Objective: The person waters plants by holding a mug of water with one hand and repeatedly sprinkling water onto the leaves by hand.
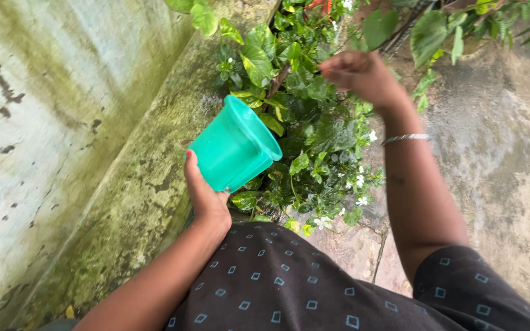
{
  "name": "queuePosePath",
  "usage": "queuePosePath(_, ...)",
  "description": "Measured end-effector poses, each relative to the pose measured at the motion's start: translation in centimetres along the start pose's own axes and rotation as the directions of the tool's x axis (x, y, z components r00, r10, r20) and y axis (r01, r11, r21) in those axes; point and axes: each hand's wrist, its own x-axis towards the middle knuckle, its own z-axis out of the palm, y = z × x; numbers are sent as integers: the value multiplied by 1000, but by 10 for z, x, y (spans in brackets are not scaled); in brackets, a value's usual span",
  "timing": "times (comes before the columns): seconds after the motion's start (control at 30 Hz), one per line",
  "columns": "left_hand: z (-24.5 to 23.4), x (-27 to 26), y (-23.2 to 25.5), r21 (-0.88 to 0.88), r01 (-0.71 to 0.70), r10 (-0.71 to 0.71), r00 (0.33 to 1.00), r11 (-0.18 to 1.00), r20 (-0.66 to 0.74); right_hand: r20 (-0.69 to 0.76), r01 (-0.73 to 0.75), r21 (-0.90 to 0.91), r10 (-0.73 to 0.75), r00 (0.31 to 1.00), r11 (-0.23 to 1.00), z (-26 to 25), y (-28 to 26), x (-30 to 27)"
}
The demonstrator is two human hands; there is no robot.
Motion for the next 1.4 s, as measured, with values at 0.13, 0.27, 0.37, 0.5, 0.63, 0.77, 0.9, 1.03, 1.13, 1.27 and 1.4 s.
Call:
queuePosePath(0.13,3,-4,4,22,57,-56,998,998,-31,325,-26,81,-2,946,996,35,-14,-12)
queuePosePath(0.27,5,-8,6,94,58,-55,998,994,-33,738,148,-87,-36,674,985,96,12,-12)
queuePosePath(0.37,4,-8,6,122,67,-67,998,990,4,717,378,-95,-200,667,921,140,75,-7)
queuePosePath(0.5,-4,-8,5,114,43,-39,998,993,-42,722,-433,175,184,667,884,182,178,-11)
queuePosePath(0.63,-9,-5,6,141,46,-35,997,989,-74,829,-50,152,-100,550,987,196,209,-8)
queuePosePath(0.77,-11,-3,9,33,-41,42,999,999,-15,741,-455,-95,369,562,885,172,109,7)
queuePosePath(0.9,-15,0,12,5,-114,113,988,994,-103,770,-456,218,135,623,863,95,-7,51)
queuePosePath(1.03,-17,4,12,-11,-95,91,980,995,-176,604,-362,680,-208,769,637,57,-46,54)
queuePosePath(1.13,-16,6,14,0,-129,127,973,992,-194,583,-250,446,-67,810,859,69,-35,62)
queuePosePath(1.27,-13,5,16,-3,-121,117,967,993,-227,314,-142,-25,143,939,989,74,-8,81)
queuePosePath(1.4,-12,5,16,14,-94,95,970,995,-225,230,-13,76,-4,973,997,74,13,81)
